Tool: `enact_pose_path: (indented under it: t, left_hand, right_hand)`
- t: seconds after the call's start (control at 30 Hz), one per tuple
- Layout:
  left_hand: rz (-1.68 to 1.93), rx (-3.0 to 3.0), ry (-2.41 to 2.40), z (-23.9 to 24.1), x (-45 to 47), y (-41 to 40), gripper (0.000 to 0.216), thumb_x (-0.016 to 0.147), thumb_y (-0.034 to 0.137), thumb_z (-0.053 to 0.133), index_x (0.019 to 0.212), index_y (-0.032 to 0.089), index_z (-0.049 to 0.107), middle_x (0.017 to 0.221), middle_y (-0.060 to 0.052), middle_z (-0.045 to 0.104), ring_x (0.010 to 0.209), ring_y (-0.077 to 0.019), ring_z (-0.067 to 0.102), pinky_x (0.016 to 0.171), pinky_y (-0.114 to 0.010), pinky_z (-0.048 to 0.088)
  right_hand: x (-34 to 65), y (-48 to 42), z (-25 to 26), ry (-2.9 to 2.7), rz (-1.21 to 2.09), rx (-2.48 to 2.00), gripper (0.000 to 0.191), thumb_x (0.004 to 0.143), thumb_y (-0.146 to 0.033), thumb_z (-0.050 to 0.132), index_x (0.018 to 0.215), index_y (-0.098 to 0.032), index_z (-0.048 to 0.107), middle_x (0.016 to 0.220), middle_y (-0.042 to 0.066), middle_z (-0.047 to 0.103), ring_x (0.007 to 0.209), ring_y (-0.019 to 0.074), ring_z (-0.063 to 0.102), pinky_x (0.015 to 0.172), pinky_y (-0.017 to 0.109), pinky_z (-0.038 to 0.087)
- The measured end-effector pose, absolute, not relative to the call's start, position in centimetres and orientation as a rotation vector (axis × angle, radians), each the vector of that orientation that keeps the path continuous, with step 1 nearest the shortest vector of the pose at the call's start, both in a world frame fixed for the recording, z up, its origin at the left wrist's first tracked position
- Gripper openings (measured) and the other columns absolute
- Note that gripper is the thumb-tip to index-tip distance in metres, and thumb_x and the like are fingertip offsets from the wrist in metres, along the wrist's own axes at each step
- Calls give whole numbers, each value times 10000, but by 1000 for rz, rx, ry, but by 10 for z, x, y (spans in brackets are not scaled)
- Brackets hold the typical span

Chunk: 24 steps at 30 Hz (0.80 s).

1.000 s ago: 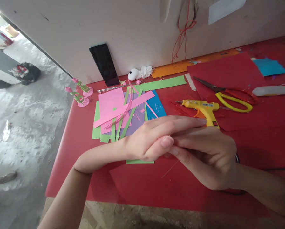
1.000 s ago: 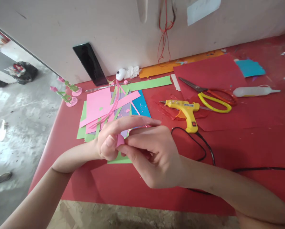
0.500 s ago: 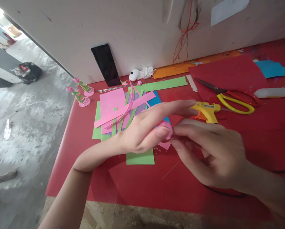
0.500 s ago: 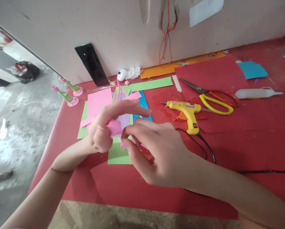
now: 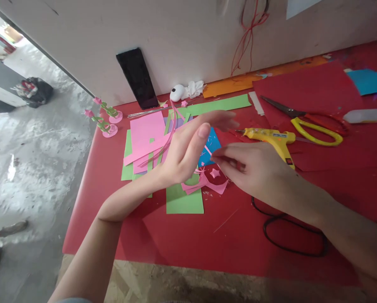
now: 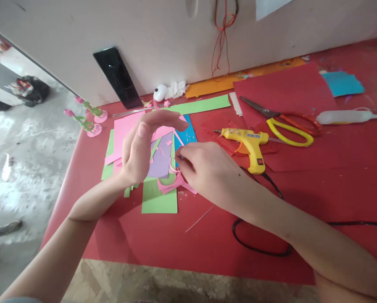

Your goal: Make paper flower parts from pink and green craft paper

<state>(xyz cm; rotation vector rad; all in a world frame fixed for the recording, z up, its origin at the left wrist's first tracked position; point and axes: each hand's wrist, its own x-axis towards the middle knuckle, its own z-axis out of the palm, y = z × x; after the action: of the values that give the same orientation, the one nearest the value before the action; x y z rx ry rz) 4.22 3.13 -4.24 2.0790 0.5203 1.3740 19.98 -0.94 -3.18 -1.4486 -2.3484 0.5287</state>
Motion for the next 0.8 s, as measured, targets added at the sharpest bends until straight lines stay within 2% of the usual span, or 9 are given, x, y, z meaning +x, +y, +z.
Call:
enact_pose_path:
  t: [0.07,0.17,0.23,0.37,0.53,0.63,0.7,0.8]
  left_hand:
    - [1346,2094,496,-41,42,29,319,999,335,318,1079,184,587,934,-27,723,912,-117,691,837,-254,587]
    - [1282,2105,539,-37,43,23,327,1004,311,291,1079,168,575,946,-45,717,915,-114,684,822,-284,583]
    - [1275,2139,544,-35,42,21,324,1003,304,288,1072,160,570,957,-54,716,910,-117,682,808,-296,581]
    - [1264,2197,536,-30,40,20,297,999,314,301,1053,181,561,966,-38,716,871,-120,685,774,-289,585]
    - [1198,2265,587,-26,38,19,292,1001,271,260,1063,188,534,979,-26,709,893,-116,686,782,-258,575]
    - [1198,2306,590,-25,36,19,279,1003,256,245,1095,224,507,1055,-2,686,976,-121,676,817,-275,568]
    - [1258,2286,574,-26,36,20,245,999,268,282,1109,245,499,1069,3,669,1015,-128,661,857,-301,562]
    - [1449,2180,620,-28,36,21,162,981,321,370,1074,263,490,1015,-5,631,965,-134,637,875,-337,552]
  right_hand:
    - [202,-4,-38,-2517,605,-1484,165,875,-174,500,761,-168,619,647,2,590,564,91,489,523,251,375]
    - [201,0,-44,-2730,705,-1454,145,899,-268,537,868,-152,619,816,13,625,702,99,565,638,266,489]
    - [200,1,-49,-2831,766,-1447,237,904,-350,543,1007,-145,604,961,37,632,827,121,604,747,323,538]
    - [199,0,-62,-2849,788,-1489,333,902,-377,541,1153,-159,562,1115,74,609,948,162,610,816,376,544]
    - [204,4,-67,-2735,737,-1462,251,915,-377,518,1030,-170,601,1023,54,628,874,128,605,776,323,538]
    - [207,8,-51,-2601,706,-1371,147,888,-290,556,872,-160,623,807,15,632,689,105,573,630,273,500]
    - [210,7,-36,-2460,697,-1289,97,837,-279,616,842,-184,638,677,-22,608,559,84,514,512,240,437]
    - [216,-3,-19,-2226,609,-1192,146,846,-284,606,966,-205,633,790,-16,641,563,60,502,514,220,446]
